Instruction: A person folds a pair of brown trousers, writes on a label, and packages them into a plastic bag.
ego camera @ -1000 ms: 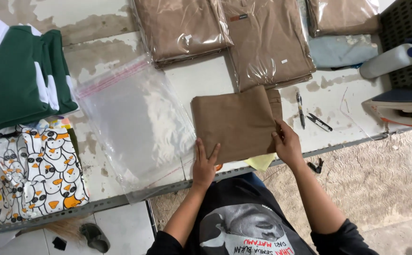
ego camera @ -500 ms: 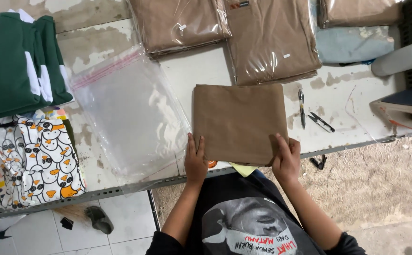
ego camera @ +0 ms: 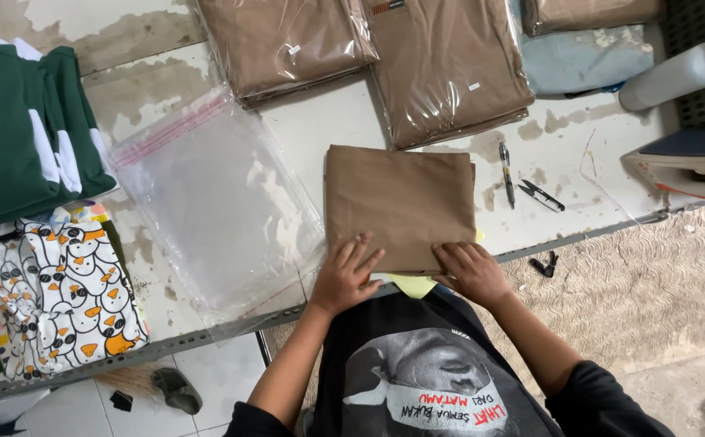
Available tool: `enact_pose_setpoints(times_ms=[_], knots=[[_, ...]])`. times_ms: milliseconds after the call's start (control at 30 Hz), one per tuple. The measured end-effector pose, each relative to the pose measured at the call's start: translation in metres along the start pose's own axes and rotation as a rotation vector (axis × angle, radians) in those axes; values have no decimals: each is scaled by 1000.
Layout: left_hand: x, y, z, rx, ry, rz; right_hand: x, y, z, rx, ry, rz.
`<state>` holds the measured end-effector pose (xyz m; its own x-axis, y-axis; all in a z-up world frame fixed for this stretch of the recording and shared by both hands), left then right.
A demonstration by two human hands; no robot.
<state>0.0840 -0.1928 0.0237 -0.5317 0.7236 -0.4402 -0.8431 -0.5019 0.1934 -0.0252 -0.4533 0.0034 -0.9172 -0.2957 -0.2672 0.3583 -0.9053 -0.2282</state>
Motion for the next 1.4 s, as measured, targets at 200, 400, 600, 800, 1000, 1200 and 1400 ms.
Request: enact_pose_setpoints(times_ms=[200, 400, 600, 800, 1000, 1200, 1400], knots=[[-38, 45, -20, -109, 29, -164, -43, -28, 12, 52, 94, 164], [-56, 43, 0, -190, 204, -184, -43, -52, 4, 227, 138, 138], [14, 0, -58, -247, -17, -128, -5, -44, -38, 37, -6, 50], [29, -36, -21, -221, -111, -44, 34, -15, -37, 17, -104, -249], [49, -27, -29, -78, -168, 35, 12, -6, -12, 90, -2, -223], [43, -18, -26, -78, -127, 68, 7, -6, -19, -82, -301, -484], [43, -20, -26, -17, -314, 133, -43, 41, -4, -220, 211, -891]])
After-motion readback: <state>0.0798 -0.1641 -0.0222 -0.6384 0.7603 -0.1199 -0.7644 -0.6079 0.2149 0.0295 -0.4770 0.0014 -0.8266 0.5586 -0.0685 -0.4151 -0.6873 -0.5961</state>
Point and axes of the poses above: each hand's wrist, its own x-axis away from the middle knuckle, its own z-axis out of the back of the hand, y = z × x, the point moved 4 cm from there along -x, towards the middle knuckle, and after that the axes turned 9 degrees about -x, right-handed, at the moved point
